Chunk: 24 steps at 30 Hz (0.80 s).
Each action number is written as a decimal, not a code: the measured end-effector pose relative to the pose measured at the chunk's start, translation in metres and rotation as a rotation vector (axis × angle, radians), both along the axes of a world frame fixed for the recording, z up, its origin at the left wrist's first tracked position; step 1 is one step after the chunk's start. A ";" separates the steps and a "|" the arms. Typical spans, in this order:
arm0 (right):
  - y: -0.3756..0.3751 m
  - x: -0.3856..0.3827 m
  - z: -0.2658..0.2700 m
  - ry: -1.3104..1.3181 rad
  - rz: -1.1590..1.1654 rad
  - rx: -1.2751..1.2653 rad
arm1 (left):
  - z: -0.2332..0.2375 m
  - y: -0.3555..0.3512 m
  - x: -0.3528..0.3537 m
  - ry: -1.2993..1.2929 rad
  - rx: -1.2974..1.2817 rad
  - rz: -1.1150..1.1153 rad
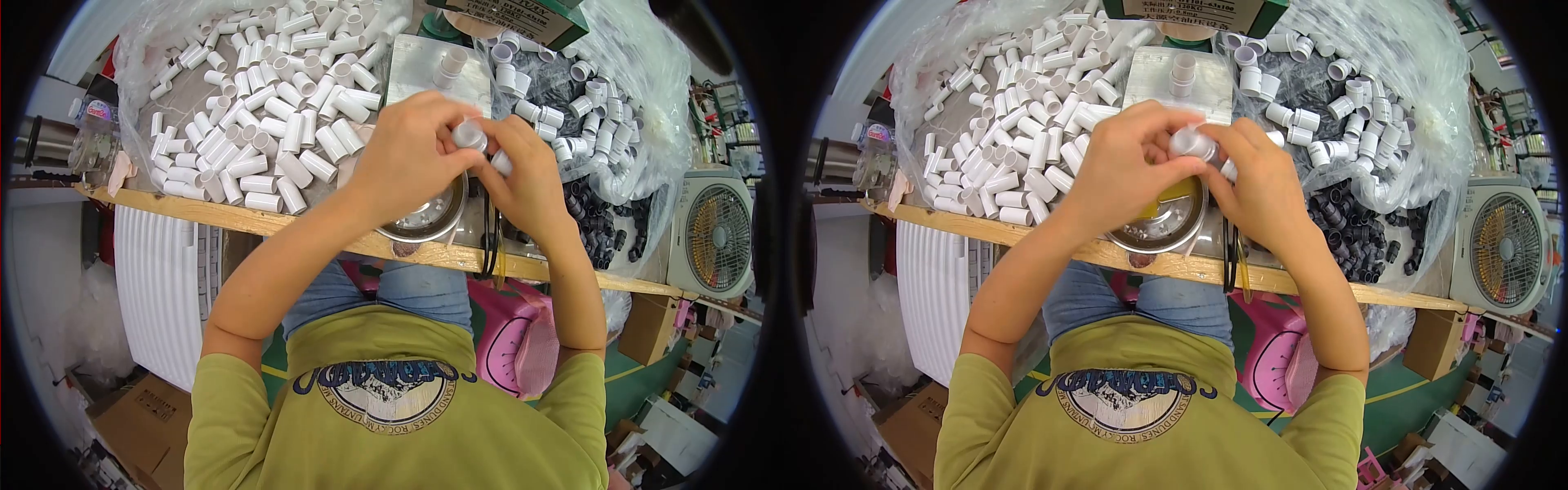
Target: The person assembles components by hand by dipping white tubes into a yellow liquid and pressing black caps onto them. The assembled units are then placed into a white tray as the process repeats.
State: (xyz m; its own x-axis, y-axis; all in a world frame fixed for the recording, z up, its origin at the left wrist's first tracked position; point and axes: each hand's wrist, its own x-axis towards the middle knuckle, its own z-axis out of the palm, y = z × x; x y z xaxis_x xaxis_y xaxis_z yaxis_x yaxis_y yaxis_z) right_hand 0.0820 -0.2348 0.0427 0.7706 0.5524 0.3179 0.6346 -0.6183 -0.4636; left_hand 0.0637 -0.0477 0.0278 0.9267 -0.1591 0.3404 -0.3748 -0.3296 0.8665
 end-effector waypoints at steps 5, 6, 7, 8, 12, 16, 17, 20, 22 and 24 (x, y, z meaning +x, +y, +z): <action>0.019 0.061 -0.025 -0.089 -0.189 0.062 | -0.026 0.018 0.076 -0.029 0.061 0.113; 0.028 0.070 -0.026 -0.089 -0.169 0.077 | -0.031 0.022 0.085 -0.030 0.119 0.105; 0.034 0.075 -0.026 -0.091 -0.147 0.093 | -0.024 0.025 0.082 0.054 0.110 0.093; 0.035 0.074 -0.023 -0.070 -0.148 0.081 | -0.011 0.030 0.078 0.136 0.100 0.082; 0.020 0.044 -0.001 0.189 -0.136 0.098 | 0.006 0.061 0.040 0.507 -0.299 -0.190; 0.020 -0.016 0.016 0.587 0.269 0.439 | -0.006 0.064 -0.015 0.869 -0.513 -0.626; 0.022 -0.027 0.016 0.678 0.275 0.440 | -0.009 0.060 -0.028 0.917 -0.513 -0.679; 0.027 -0.058 -0.002 0.636 0.002 0.451 | 0.005 0.044 -0.064 0.638 -0.313 -0.251; 0.034 -0.075 -0.006 0.565 -0.061 0.519 | 0.009 0.037 -0.079 0.135 0.110 -0.078; 0.032 -0.078 -0.004 0.537 -0.001 0.517 | 0.005 0.031 -0.090 0.040 0.092 -0.021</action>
